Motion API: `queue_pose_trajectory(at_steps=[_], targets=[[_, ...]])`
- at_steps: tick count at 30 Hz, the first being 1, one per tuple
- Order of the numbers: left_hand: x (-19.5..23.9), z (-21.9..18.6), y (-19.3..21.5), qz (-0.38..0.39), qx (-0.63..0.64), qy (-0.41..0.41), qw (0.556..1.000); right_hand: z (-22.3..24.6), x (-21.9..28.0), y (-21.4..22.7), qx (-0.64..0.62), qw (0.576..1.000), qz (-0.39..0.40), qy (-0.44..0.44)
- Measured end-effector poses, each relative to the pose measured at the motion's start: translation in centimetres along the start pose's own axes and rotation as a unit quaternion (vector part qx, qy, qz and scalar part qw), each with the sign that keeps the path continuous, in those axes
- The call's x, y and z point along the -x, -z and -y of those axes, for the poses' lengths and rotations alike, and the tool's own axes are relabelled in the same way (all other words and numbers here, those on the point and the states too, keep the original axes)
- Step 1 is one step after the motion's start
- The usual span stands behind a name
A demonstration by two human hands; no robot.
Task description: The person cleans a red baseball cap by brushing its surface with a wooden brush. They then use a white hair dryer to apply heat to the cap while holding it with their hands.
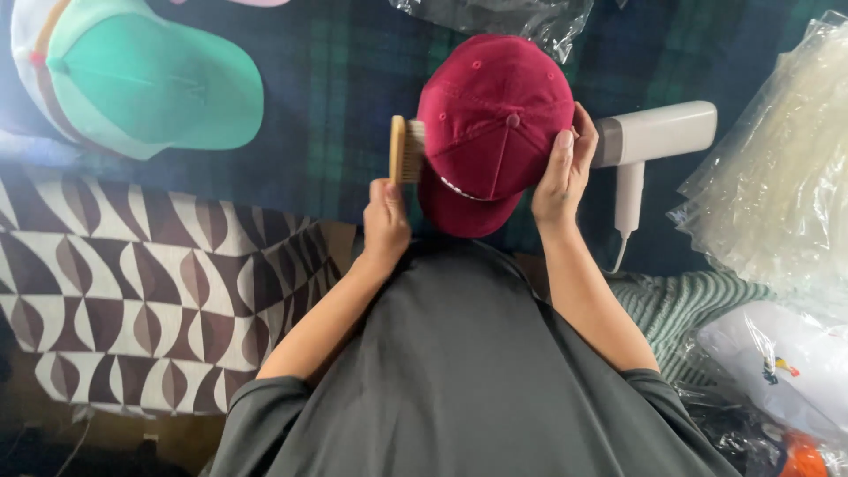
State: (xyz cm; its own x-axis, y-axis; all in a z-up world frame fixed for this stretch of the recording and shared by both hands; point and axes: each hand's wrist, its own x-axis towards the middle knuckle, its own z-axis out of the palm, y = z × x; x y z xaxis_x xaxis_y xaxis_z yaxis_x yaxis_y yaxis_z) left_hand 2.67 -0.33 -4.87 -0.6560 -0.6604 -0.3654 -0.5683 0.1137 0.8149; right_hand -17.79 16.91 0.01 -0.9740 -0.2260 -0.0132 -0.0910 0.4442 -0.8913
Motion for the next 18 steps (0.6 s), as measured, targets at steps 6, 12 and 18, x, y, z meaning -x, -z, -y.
queue_pose_trajectory(at_steps=[6,12,18], targets=[[1.4,-0.5,-1.4,-0.062,0.036,-0.009,0.997,0.7,-0.2,0.0,0.003,1.0,-0.007,-0.002],[1.1,-2.3,1.6,-0.07,-0.072,0.063,0.993,0.4,-0.4,-0.1,-0.01,0.999,-0.029,0.015],[0.8,-9.0,2.1,-0.014,-0.141,-0.212,0.967,3.0,-0.1,-0.1,-0.063,0.998,-0.023,-0.012]])
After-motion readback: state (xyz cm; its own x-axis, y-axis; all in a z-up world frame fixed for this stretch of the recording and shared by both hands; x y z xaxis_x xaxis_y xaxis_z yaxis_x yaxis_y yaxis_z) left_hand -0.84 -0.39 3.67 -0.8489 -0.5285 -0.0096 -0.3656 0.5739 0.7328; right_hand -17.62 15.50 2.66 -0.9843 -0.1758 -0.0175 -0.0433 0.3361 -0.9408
